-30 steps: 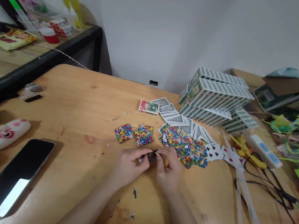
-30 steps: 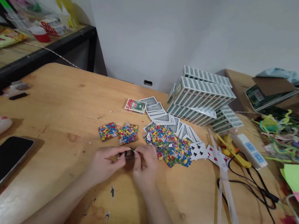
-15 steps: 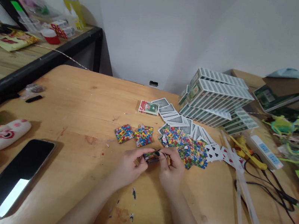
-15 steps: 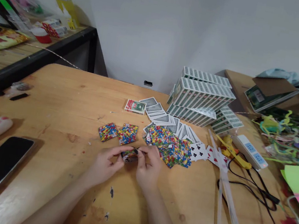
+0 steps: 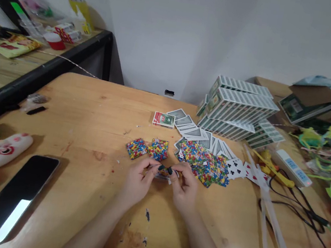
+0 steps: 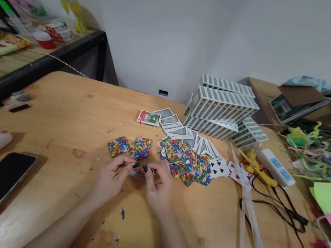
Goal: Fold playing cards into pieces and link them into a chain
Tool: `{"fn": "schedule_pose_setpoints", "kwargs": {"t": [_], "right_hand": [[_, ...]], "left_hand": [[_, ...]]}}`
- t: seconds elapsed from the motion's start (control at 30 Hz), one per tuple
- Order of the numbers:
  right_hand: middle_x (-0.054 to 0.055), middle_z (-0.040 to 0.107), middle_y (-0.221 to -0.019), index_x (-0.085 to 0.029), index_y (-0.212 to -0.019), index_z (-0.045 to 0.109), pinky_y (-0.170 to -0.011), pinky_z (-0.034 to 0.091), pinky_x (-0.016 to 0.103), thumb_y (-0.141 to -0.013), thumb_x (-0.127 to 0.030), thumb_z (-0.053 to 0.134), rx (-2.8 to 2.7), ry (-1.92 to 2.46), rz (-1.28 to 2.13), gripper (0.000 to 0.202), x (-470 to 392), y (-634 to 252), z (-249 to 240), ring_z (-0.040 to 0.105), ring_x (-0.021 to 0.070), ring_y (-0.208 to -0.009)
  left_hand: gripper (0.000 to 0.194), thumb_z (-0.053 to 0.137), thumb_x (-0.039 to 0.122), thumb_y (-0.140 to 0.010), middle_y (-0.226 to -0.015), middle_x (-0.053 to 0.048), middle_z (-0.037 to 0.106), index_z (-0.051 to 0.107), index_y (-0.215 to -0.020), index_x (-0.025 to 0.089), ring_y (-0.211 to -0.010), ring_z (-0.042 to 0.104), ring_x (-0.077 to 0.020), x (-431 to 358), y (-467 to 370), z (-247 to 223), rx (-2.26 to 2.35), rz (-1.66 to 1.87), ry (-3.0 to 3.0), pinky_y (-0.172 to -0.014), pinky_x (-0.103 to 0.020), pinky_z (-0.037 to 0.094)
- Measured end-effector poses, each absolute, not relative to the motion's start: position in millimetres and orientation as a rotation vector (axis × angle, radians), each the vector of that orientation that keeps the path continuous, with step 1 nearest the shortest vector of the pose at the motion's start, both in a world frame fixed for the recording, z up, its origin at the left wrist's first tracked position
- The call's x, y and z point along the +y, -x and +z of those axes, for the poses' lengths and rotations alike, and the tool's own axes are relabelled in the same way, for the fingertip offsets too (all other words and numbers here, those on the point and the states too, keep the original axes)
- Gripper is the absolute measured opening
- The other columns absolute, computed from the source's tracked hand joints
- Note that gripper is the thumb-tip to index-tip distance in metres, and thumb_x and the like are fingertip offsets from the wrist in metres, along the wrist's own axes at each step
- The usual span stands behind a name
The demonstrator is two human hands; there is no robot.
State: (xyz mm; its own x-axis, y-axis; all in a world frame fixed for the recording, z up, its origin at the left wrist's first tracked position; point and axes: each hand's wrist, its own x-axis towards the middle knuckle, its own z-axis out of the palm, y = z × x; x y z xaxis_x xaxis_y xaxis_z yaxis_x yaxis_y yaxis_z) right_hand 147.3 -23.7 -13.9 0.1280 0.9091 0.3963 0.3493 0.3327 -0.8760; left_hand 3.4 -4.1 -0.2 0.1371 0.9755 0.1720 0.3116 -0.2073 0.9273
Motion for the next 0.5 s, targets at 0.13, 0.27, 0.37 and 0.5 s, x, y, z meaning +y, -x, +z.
{"fn": "schedule_pose_setpoints", "kwargs": {"t": [0.13,0.27,0.37,0.5], "right_hand": [[0.002,0.054,-0.066,-0.019,-0.073,0.056,-0.059,0.041,0.028,-0.080,-0.022,0.051,-1.499,1.261,0.696,0.009,-25,-144,-11,0.049,0.0149,-0.063],[0.001,0.054,-0.067,-0.019,-0.075,0.057,-0.052,0.042,0.024,-0.081,-0.026,0.050,-1.409,1.272,0.918,0.012,-26,-140,-13,0.050,0.0131,-0.059],[0.000,0.054,-0.065,-0.019,-0.080,0.056,-0.049,0.042,0.022,-0.082,-0.026,0.047,-1.345,1.228,1.069,0.012,-27,-137,-15,0.049,0.0115,-0.055],[-0.002,0.050,-0.059,-0.019,-0.082,0.057,-0.045,0.040,0.020,-0.080,-0.021,0.045,-1.299,1.237,1.120,0.012,-28,-134,-15,0.046,0.0097,-0.049]], "left_hand": [[0.012,0.046,0.024,-0.082,-0.073,-0.002,0.059,0.056,-0.079,0.018,-0.068,0.056,-0.0123,-4,-4,1,1.259,1.043,-1.714,-0.062,-0.023,0.044],[0.013,0.043,0.023,-0.083,-0.075,-0.003,0.057,0.052,-0.076,0.018,-0.072,0.054,-0.0143,-4,-4,2,1.288,0.966,-1.857,-0.065,-0.026,0.044],[0.010,0.042,0.022,-0.083,-0.076,-0.003,0.056,0.050,-0.077,0.018,-0.073,0.053,-0.0150,-3,-4,0,1.336,0.974,-1.908,-0.066,-0.027,0.043],[0.009,0.042,0.021,-0.082,-0.076,-0.002,0.055,0.049,-0.077,0.019,-0.072,0.053,-0.0150,-2,-3,-2,1.382,0.966,-1.928,-0.065,-0.027,0.042]]}}
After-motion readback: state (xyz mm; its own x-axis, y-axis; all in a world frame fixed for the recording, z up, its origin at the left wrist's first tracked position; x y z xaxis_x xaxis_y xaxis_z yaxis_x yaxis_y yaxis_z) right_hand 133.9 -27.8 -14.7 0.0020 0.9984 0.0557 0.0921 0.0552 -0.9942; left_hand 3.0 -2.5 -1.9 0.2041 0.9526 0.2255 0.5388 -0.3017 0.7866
